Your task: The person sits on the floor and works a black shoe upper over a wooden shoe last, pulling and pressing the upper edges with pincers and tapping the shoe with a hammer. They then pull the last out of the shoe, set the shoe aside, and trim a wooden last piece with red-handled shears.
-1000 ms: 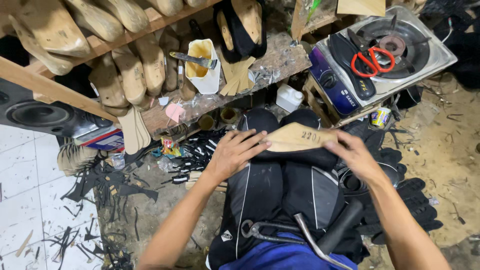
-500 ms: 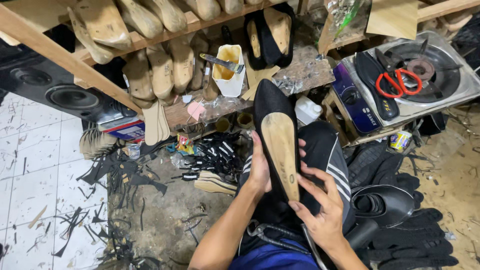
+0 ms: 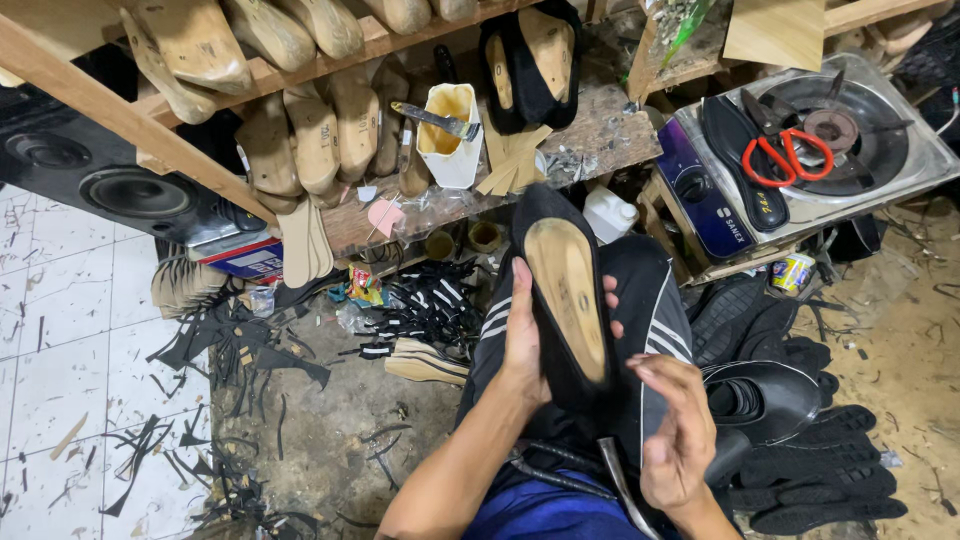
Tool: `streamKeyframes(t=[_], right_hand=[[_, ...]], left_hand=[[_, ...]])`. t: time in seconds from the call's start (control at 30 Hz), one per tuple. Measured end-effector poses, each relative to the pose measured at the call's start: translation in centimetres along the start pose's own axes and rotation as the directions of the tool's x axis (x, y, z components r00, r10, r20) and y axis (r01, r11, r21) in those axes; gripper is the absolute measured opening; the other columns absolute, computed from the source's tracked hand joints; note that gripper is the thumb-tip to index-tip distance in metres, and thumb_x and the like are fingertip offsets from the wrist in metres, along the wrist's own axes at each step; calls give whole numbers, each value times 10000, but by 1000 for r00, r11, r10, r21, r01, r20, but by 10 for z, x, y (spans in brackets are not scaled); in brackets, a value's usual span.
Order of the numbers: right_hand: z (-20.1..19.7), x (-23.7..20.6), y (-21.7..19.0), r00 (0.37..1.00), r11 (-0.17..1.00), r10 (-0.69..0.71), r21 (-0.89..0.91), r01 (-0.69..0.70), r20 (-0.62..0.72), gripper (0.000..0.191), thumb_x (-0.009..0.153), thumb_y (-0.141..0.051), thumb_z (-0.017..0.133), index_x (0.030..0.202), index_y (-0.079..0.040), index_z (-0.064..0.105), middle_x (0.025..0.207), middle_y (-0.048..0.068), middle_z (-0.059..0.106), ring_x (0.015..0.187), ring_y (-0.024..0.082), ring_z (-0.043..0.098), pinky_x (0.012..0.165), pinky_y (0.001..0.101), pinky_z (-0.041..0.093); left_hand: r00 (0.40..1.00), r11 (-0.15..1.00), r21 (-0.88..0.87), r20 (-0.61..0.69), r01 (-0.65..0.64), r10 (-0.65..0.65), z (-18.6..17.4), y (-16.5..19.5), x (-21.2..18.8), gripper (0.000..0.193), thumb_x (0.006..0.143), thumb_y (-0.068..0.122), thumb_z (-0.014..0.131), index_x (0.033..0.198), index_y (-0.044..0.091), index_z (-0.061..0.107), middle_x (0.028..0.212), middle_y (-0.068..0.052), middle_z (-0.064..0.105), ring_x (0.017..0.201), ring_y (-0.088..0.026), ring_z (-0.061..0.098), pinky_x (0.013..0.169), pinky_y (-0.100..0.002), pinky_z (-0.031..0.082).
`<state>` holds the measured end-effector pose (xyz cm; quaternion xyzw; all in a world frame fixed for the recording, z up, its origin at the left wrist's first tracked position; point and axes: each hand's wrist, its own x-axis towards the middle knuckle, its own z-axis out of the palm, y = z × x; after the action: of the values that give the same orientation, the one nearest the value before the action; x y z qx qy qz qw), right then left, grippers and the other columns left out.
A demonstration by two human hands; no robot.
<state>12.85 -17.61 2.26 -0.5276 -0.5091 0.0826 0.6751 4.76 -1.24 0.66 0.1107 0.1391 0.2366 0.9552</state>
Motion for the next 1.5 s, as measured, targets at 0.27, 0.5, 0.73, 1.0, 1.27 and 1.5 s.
streamKeyframes(t=[0.27, 0.5, 0.73, 1.0, 1.27, 1.5], right_hand=[[11, 25, -9, 964, 859, -225, -438, 264, 139, 526, 751, -123, 831, 1211, -12, 602, 1244, 188, 648, 1216, 382, 614, 1092, 503, 485], [20, 25, -4, 968, 876, -221, -412, 250, 117, 453, 774, -71, 822, 1176, -9, 623, 1194, 188, 684, 1135, 374, 683, 1097, 509, 519], [22, 36, 0, 985, 903, -171, -395, 172, 37, 524, 699, -28, 801, 1180, 15, 599, 1173, 219, 675, 1120, 373, 680, 1079, 497, 533], [13, 55, 3, 988, 968, 115, -211, -135, -106, 648, 807, -11, 836, 1358, -2, 495, 1337, 124, 506, 1218, 226, 571, 1091, 354, 487], [-17, 64, 31, 855, 863, 505, 82, -498, -116, 715, 889, -33, 722, 1513, -41, 374, 1341, 73, 503, 1203, 174, 566, 996, 324, 514], [-18, 60, 52, 914, 909, 404, -133, -396, 39, 576, 995, -153, 613, 1534, -39, 445, 1515, 162, 547, 1451, 263, 479, 1224, 374, 329]], left_hand=[[988, 864, -483, 27, 145, -151, -13, -23, -13, 950, 939, 829, 457, 1304, -41, 566, 1145, -205, 674, 1038, -332, 667, 946, -445, 569], [991, 937, -349, -119, 9, -54, -29, -31, -26, 712, 1019, 671, 431, 1370, 69, 574, 1250, -186, 676, 1127, -327, 659, 1002, -465, 528], [520, -100, 917, 306, -386, 797, -15, -44, -50, 879, 898, 174, 693, 1595, 71, 168, 1534, -224, 351, 1401, -421, 401, 1200, -502, 307], [511, -528, 693, 720, -492, 469, 19, 11, 18, 1021, 683, 311, 840, 1565, 100, 369, 1337, -133, 592, 1234, -350, 570, 1096, -476, 431], [824, -606, 765, 478, -219, 305, 50, 0, 6, 1073, 586, 275, 905, 1536, 109, 435, 1052, -118, 582, 985, -332, 563, 832, -459, 431], [880, -360, 910, 332, -204, 340, 31, -34, -8, 989, 729, 326, 876, 1557, 90, 389, 1208, -158, 592, 1116, -363, 572, 928, -468, 461]])
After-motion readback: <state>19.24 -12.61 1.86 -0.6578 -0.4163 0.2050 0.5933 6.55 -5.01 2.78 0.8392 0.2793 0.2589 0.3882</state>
